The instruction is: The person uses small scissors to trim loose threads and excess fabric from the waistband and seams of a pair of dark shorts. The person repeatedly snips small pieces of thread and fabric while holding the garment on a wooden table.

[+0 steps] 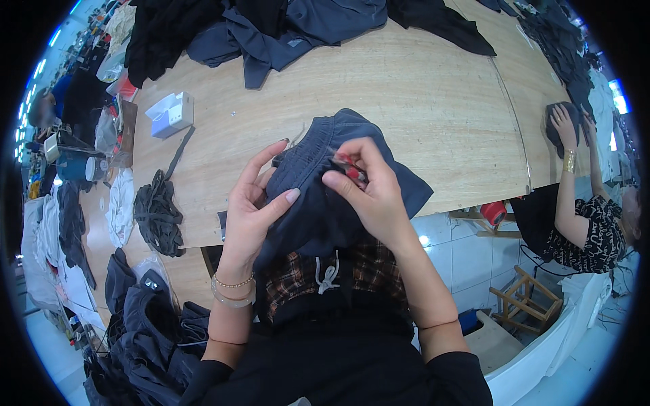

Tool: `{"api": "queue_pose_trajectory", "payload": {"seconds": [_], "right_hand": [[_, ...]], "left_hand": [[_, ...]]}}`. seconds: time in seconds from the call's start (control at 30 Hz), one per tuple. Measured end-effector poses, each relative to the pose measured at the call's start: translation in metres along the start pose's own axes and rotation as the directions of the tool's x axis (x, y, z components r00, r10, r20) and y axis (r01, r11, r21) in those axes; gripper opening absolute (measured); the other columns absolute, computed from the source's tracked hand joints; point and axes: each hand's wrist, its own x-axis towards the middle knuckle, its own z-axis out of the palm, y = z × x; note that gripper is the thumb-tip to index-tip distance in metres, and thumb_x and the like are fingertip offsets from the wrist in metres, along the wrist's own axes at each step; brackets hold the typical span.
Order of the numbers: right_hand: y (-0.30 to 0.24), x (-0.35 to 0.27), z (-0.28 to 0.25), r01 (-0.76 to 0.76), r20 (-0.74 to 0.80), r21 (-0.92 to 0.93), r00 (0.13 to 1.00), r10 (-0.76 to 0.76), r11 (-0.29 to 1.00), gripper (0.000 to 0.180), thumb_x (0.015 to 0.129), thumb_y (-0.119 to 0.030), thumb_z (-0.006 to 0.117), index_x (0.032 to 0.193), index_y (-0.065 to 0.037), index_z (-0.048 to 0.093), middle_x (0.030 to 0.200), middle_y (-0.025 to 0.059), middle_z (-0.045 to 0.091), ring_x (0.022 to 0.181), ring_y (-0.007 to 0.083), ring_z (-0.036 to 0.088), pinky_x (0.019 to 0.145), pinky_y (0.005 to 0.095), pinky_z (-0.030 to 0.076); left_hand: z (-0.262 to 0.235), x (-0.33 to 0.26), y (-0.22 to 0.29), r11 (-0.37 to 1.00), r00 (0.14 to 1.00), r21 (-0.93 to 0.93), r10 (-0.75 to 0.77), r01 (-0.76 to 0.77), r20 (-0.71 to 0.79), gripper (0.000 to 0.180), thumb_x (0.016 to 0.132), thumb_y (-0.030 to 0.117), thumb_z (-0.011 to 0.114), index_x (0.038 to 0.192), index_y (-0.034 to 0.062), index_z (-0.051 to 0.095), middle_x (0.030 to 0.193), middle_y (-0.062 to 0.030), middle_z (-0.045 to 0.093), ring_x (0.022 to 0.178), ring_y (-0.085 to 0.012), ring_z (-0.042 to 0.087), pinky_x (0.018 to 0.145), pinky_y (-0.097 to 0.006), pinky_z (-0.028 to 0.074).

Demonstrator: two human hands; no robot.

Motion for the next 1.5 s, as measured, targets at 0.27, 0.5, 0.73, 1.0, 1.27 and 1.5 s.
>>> {"api": "queue_pose_trajectory", "payload": {"seconds": [0.27, 0.5, 0.73, 1.0, 1.27, 1.5], "right_hand": [[-0.013, 0.016, -0.027, 0.402, 0.218, -0.414, 0.915, -0.34, 0.817, 0.031, 0.078, -0.022, 0.084, 0.098, -0.005, 0.068, 0.092, 0.0037, 0.064, 0.088, 0.02, 0.06, 0.079, 0.0318, 0.048], [-0.022, 0.025, -0.026, 0.507, 0.31, -0.451, 0.861, -0.403, 0.735, 0.031, 0.075, -0.026, 0.083, 0.096, -0.007, 0.071, 0.091, 0.0032, 0.064, 0.09, 0.0229, 0.058, 0.083, 0.0347, 0.045], [-0.025, 0.02, -0.024, 0.556, 0.345, -0.472, 0.831, -0.437, 0.684, 0.031, 0.076, -0.028, 0.082, 0.097, -0.009, 0.07, 0.092, 0.0017, 0.064, 0.09, 0.0236, 0.057, 0.085, 0.0358, 0.044], [-0.026, 0.013, -0.024, 0.543, 0.316, -0.465, 0.84, -0.441, 0.7, 0.03, 0.076, -0.028, 0.082, 0.096, -0.009, 0.07, 0.092, 0.0016, 0.064, 0.09, 0.0235, 0.056, 0.085, 0.0365, 0.044], [-0.026, 0.01, -0.026, 0.537, 0.31, -0.488, 0.844, -0.438, 0.688, 0.029, 0.076, -0.027, 0.082, 0.096, -0.009, 0.069, 0.092, 0.0016, 0.064, 0.09, 0.0233, 0.056, 0.085, 0.0367, 0.044], [-0.025, 0.009, -0.026, 0.539, 0.305, -0.49, 0.842, -0.445, 0.685, 0.029, 0.077, -0.027, 0.082, 0.095, -0.009, 0.069, 0.09, 0.0015, 0.064, 0.089, 0.0234, 0.056, 0.085, 0.0359, 0.043]], "left_hand": [[-0.002, 0.0, -0.003, 0.992, 0.996, 0.098, 0.08, -0.084, 0.041, 0.076, 0.086, -0.006, 0.071, 0.155, 0.0003, 0.041, 0.123, -0.0138, 0.069, 0.115, -0.0159, 0.064, 0.104, -0.029, 0.047], [-0.004, -0.004, 0.003, 0.977, 0.996, 0.194, 0.081, -0.089, 0.048, 0.079, 0.086, -0.007, 0.07, 0.158, 0.0017, 0.039, 0.124, -0.0135, 0.069, 0.114, -0.0141, 0.063, 0.104, -0.028, 0.046], [-0.001, -0.01, 0.006, 0.99, 0.995, 0.118, 0.065, -0.073, 0.073, 0.075, 0.086, -0.008, 0.071, 0.155, -0.0003, 0.042, 0.137, -0.012, 0.058, 0.114, -0.0125, 0.06, 0.098, -0.026, 0.049], [0.0, -0.013, 0.006, 0.984, 0.995, 0.158, 0.069, -0.079, 0.071, 0.079, 0.087, -0.006, 0.071, 0.159, 0.0031, 0.037, 0.12, -0.0117, 0.07, 0.112, -0.0145, 0.064, 0.102, -0.028, 0.047], [0.001, -0.015, 0.007, 0.984, 0.995, 0.159, 0.066, -0.077, 0.073, 0.079, 0.088, -0.006, 0.071, 0.158, 0.0034, 0.038, 0.119, -0.0102, 0.071, 0.11, -0.0135, 0.063, 0.101, -0.028, 0.047], [0.003, -0.016, 0.008, 0.988, 0.996, 0.143, 0.047, -0.057, 0.07, 0.079, 0.087, -0.006, 0.071, 0.158, 0.0035, 0.038, 0.118, -0.0101, 0.071, 0.111, -0.0133, 0.063, 0.101, -0.028, 0.047]]}}
